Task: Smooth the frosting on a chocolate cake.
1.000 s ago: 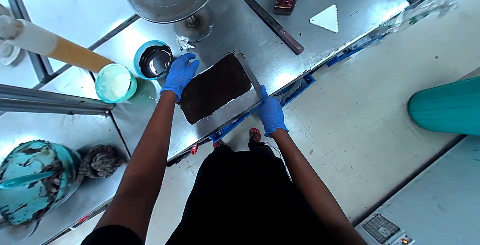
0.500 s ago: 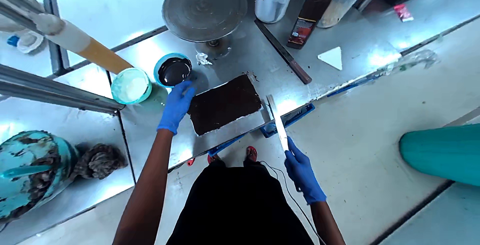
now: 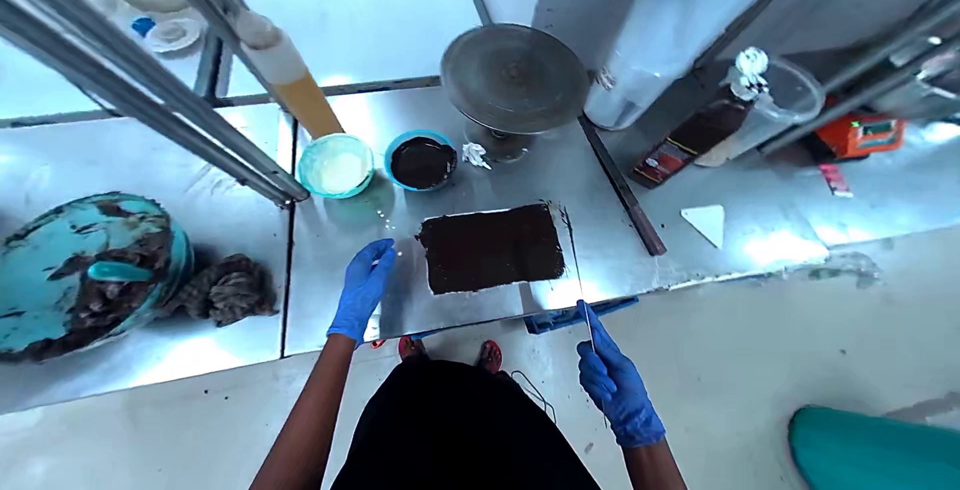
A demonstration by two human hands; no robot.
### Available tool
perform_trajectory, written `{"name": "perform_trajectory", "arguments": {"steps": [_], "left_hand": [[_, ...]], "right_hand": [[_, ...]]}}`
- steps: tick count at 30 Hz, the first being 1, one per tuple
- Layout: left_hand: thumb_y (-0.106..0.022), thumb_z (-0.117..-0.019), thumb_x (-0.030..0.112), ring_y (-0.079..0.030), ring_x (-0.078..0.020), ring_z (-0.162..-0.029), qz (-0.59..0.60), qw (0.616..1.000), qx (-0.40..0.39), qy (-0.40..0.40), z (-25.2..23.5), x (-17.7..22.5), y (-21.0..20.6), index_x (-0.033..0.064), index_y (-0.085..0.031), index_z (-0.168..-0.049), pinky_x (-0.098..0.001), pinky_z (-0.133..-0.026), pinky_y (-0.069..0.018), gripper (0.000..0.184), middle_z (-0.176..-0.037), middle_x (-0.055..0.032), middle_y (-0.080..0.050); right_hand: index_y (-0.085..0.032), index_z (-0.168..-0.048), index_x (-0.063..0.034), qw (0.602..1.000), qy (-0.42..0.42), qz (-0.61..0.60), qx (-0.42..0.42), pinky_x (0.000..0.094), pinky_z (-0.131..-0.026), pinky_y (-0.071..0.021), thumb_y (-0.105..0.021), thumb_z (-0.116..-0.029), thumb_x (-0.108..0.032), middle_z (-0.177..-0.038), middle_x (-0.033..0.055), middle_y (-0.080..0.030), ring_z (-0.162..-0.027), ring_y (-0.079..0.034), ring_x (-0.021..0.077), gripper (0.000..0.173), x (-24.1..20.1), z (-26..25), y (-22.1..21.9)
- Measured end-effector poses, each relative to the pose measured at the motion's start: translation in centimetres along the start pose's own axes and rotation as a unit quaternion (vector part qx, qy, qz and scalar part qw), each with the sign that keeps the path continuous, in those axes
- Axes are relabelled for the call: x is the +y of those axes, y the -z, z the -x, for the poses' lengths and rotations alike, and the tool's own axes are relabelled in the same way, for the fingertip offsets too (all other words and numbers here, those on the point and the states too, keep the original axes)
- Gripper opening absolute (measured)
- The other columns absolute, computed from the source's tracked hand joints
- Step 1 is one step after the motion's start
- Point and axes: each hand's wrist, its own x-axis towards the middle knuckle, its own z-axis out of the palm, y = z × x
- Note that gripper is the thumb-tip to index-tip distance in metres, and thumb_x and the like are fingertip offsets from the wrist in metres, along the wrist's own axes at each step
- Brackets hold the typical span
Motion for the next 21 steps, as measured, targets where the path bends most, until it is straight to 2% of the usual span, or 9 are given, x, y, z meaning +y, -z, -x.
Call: {"name": "perform_trajectory", "arguments": {"steps": [3, 5, 7, 9, 10, 13, 16, 19, 21], "left_hand": [[-0.052, -0.1072, 0.027, -0.062, -0.0258, -0.124, 0.024, 1.000, -0.010, 0.005, -0.9, 1.0, 0.1, 0.0032, -0.061, -0.135, -0.0481, -0.106, -0.0489, 0.038, -0.134, -0.0164, -0.064], [-0.051, -0.1078, 0.027, -0.060, -0.0270, -0.126, 0.048, 0.999, -0.020, 0.012, -1.8, 2.0, 0.0, 0.0023, -0.059, -0.137, -0.0484, -0.108, -0.0474, 0.039, -0.137, -0.0178, -0.062], [-0.050, -0.1077, 0.028, -0.059, -0.0281, -0.128, 0.069, 0.997, -0.031, 0.016, -3.6, 2.4, -0.4, 0.0012, -0.057, -0.140, -0.0485, -0.109, -0.0455, 0.042, -0.138, -0.0198, -0.061], [-0.050, -0.1079, 0.031, -0.057, -0.0304, -0.129, 0.115, 0.992, -0.050, 0.035, -5.8, 2.7, -1.2, 0.0012, -0.053, -0.144, -0.0506, -0.109, -0.0459, 0.047, -0.143, -0.0209, -0.057], [-0.049, -0.1080, 0.033, -0.057, -0.0318, -0.129, 0.146, 0.986, -0.057, 0.053, -6.8, 2.9, -1.7, 0.0012, -0.050, -0.147, -0.0513, -0.107, -0.0469, 0.050, -0.145, -0.0216, -0.055], [-0.042, -0.1095, 0.041, -0.060, -0.0340, -0.126, 0.222, 0.965, -0.065, 0.122, -9.4, 4.4, -2.8, 0.0045, -0.039, -0.154, -0.0502, -0.104, -0.0496, 0.058, -0.145, -0.0228, -0.055], [-0.027, -0.1106, 0.050, -0.060, -0.0319, -0.126, 0.295, 0.938, -0.070, 0.166, -10.9, 5.2, -3.4, 0.0078, -0.030, -0.158, -0.0468, -0.103, -0.0481, 0.064, -0.146, -0.0211, -0.055], [-0.021, -0.1098, 0.054, -0.062, -0.0306, -0.124, 0.332, 0.925, -0.057, 0.178, -11.3, 4.9, -3.5, 0.0073, -0.032, -0.157, -0.0451, -0.103, -0.0487, 0.067, -0.143, -0.0208, -0.058], [-0.020, -0.1094, 0.056, -0.062, -0.0305, -0.122, 0.349, 0.918, -0.057, 0.182, -11.1, 4.7, -3.4, 0.0074, -0.030, -0.158, -0.0445, -0.102, -0.0491, 0.069, -0.143, -0.0213, -0.057]], "right_hand": [[-0.041, -0.156, -0.0307, 0.999, -0.004, 0.029, -0.040, 0.0170, -0.039, -0.0458, -0.061, -0.1013, -0.032, -0.061, -0.0069, -0.059, -0.042, -0.052, 0.0022, 0.058, -1.1, -3.1, -1.9], [-0.041, -0.155, -0.0259, 0.995, -0.008, 0.096, -0.019, 0.0163, -0.038, -0.0450, -0.050, -0.1060, -0.028, -0.061, -0.0041, -0.059, -0.041, -0.051, 0.0022, 0.050, -2.0, -6.2, -4.9], [-0.046, -0.150, -0.0131, 0.964, -0.009, 0.255, 0.071, 0.0189, -0.036, -0.0410, -0.032, -0.1105, -0.022, -0.059, 0.0005, -0.055, -0.040, -0.047, 0.0051, 0.043, -2.3, -9.8, -9.3], [-0.054, -0.145, -0.0088, 0.897, 0.018, 0.429, 0.107, 0.0280, -0.050, -0.0513, -0.037, -0.1116, -0.019, -0.076, 0.0090, -0.068, -0.055, -0.059, 0.0138, 0.039, -1.7, -13.6, -12.4], [-0.056, -0.145, -0.0109, 0.842, 0.044, 0.525, 0.110, 0.0336, -0.060, -0.0561, -0.042, -0.1111, -0.018, -0.088, 0.0100, -0.072, -0.066, -0.065, 0.0175, 0.037, -0.9, -15.3, -13.5], [-0.054, -0.151, -0.0224, 0.663, 0.111, 0.730, 0.124, 0.0621, -0.088, -0.0537, -0.052, -0.1082, -0.022, -0.119, 0.0222, -0.069, -0.104, -0.067, 0.0414, 0.043, 2.5, -18.4, -15.5], [-0.049, -0.154, -0.0225, 0.559, 0.119, 0.805, 0.160, 0.0618, -0.083, -0.0555, -0.051, -0.1076, -0.023, -0.120, 0.0266, -0.062, -0.105, -0.065, 0.0455, 0.046, 5.4, -19.9, -16.2], [-0.053, -0.152, -0.0233, 0.511, 0.089, 0.834, 0.186, 0.0578, -0.084, -0.0562, -0.052, -0.1058, -0.020, -0.119, 0.0258, -0.063, -0.105, -0.066, 0.0429, 0.046, 5.9, -18.2, -16.5], [-0.057, -0.148, -0.0229, 0.502, 0.077, 0.843, 0.180, 0.0558, -0.085, -0.0565, -0.052, -0.1049, -0.016, -0.116, 0.0251, -0.065, -0.104, -0.067, 0.0416, 0.044, 5.5, -15.2, -16.3]]}}
